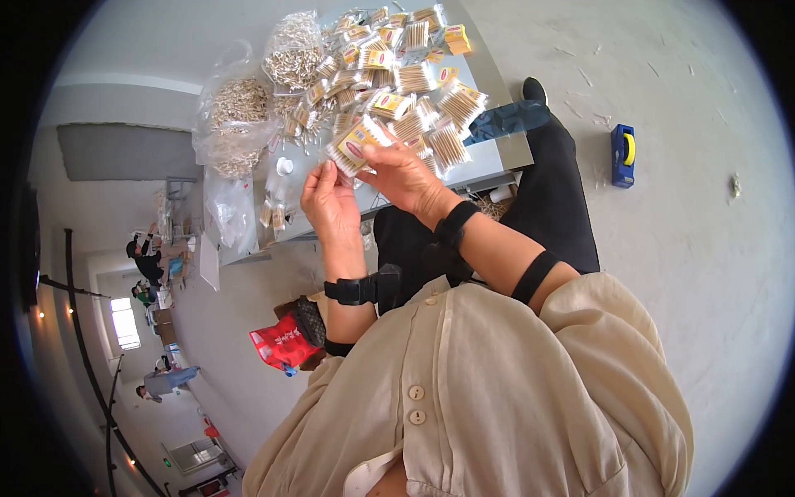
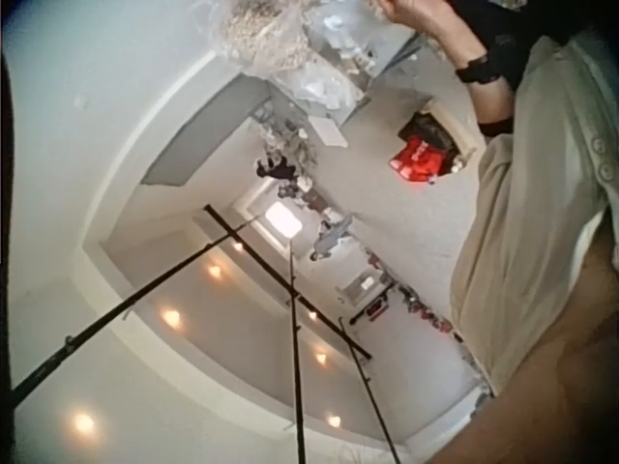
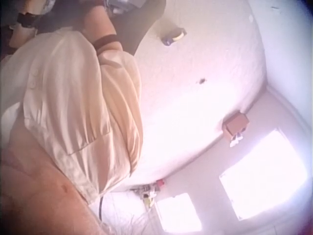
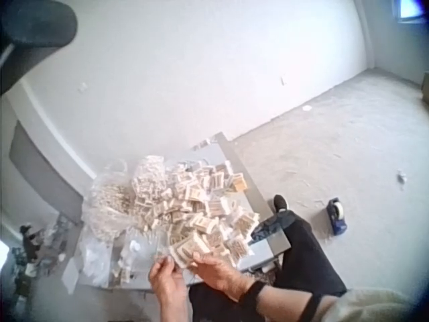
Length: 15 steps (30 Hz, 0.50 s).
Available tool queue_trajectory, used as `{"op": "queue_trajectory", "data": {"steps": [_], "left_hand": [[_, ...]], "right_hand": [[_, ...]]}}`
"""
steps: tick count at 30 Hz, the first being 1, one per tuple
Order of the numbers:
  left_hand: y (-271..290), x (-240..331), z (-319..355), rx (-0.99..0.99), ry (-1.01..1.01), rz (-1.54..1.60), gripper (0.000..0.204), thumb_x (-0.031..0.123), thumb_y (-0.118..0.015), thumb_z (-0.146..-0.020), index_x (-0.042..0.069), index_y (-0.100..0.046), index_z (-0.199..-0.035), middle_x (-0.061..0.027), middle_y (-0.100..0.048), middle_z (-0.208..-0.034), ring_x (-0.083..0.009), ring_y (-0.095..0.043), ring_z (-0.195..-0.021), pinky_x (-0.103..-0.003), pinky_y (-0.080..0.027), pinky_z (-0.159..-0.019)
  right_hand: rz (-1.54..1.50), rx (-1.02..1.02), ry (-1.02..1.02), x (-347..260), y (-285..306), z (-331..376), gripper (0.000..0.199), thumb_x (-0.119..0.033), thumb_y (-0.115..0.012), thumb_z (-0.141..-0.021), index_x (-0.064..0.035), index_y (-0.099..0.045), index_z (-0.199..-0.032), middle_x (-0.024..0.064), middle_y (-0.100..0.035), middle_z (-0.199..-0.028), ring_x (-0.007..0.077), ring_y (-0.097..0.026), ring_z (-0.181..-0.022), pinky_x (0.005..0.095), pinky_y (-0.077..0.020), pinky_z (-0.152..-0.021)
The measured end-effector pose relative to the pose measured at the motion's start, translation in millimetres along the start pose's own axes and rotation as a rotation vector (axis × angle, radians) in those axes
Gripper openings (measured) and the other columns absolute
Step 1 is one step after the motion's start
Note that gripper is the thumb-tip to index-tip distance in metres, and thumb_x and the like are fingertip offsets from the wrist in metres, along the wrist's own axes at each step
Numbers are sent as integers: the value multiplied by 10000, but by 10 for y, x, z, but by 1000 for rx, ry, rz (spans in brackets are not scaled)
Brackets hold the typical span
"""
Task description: Inspecting and organizing small packages of cotton swabs on a workbench in a manufacturing environment.
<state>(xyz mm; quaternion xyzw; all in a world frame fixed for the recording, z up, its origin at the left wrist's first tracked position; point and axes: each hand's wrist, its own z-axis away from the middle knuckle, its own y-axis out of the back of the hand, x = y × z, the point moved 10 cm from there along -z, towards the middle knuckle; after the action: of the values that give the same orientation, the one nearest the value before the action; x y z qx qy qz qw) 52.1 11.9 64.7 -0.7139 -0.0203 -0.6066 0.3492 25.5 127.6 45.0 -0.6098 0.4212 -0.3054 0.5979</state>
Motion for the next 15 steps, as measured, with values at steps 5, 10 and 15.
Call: {"op": "queue_trajectory", "data": {"steps": [5,10,15], "left_hand": [[9,-346,8,-186,231,270,26,46,-613,-829,31,-598,-844,-82,-631,-901,-206,-601,-819,-340,-494,-781],[-119,-561,72,-259,441,414,200,100,-510,-843,1,-583,-1001,-102,-620,-1015,-218,-616,-932,-344,-508,-836],[-165,-442,114,-314,366,423,192,135,-501,-873,8,-574,-996,-102,-620,-993,-204,-622,-900,-335,-516,-807]], "right_hand": [[352,-33,84,-71,-323,3,688,3,-723,-696,-96,-444,-1317,50,-536,-1234,146,-494,-1105,299,-393,-955],[772,-64,227,-130,-504,70,613,11,-722,-689,-72,-503,-1256,51,-549,-1210,138,-503,-1094,300,-421,-938],[1021,-115,282,-93,-656,126,605,-36,-736,-688,-59,-502,-1245,41,-540,-1191,138,-492,-1083,291,-388,-951]]}}
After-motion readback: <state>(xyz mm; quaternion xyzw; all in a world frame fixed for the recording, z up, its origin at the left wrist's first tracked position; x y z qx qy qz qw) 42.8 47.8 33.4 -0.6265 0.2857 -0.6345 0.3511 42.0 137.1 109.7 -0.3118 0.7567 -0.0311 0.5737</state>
